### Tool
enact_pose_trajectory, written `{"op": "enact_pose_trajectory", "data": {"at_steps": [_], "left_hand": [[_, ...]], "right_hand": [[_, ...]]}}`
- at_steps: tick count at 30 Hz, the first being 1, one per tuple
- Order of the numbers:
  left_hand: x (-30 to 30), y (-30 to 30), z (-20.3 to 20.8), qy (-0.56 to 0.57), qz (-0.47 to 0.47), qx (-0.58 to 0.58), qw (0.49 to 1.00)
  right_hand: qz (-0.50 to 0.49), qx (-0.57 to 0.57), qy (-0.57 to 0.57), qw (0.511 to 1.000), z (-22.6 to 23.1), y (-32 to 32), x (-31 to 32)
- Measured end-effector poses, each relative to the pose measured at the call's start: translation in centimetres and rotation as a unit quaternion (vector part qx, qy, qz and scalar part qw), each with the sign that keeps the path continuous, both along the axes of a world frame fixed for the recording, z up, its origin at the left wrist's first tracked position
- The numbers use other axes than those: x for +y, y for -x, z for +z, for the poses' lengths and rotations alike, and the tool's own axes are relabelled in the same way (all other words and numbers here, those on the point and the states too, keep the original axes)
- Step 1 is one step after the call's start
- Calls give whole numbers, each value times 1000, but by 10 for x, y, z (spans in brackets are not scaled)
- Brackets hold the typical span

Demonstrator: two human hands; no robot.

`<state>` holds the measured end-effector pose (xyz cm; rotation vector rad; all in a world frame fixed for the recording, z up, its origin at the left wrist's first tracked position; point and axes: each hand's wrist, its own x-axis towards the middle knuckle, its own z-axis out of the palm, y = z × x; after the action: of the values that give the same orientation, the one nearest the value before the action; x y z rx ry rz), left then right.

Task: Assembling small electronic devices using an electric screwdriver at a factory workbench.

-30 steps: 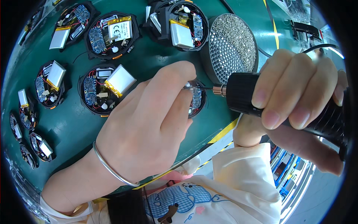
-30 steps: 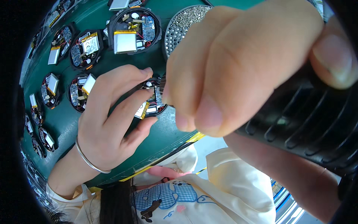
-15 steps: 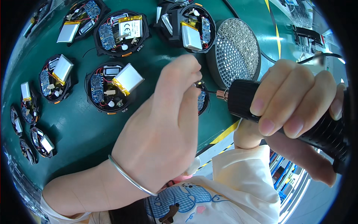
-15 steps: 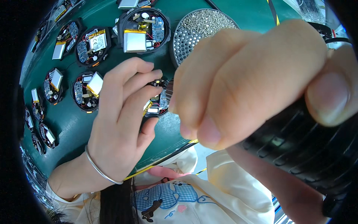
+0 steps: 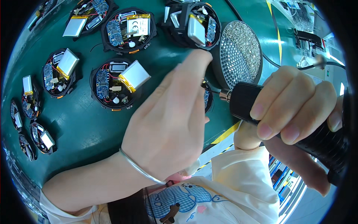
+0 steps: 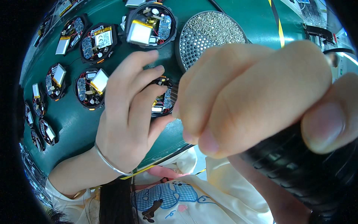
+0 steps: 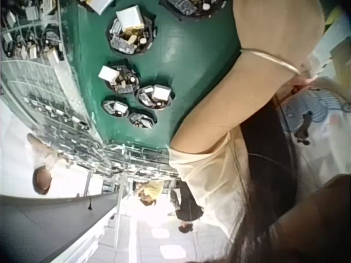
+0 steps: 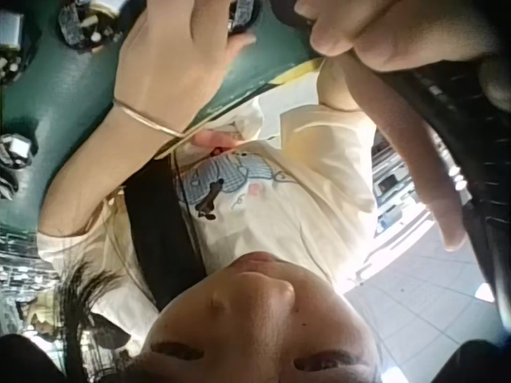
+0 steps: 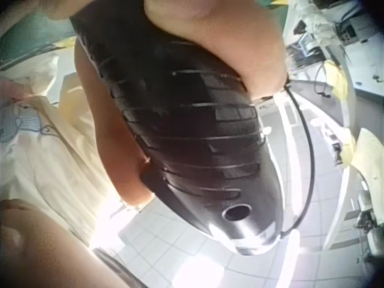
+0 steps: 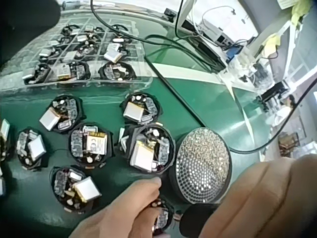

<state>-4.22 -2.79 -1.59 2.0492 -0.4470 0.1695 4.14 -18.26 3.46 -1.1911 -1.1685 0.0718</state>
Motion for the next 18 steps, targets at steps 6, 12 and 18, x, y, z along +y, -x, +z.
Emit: {"op": "enact_pose_trajectory", "data": {"at_steps": [6, 12, 18], "left_hand": [[2, -2, 1, -17, 4, -10, 1000], [-1, 0, 0, 17, -3, 42, 999], [12, -4, 0, 60, -23, 35, 997]], "right_hand": [[-1, -9, 35, 999, 5, 2, 3], [-33, -12, 65, 997, 9, 11, -2], [-44, -22, 70, 996, 9, 11, 5]]}}
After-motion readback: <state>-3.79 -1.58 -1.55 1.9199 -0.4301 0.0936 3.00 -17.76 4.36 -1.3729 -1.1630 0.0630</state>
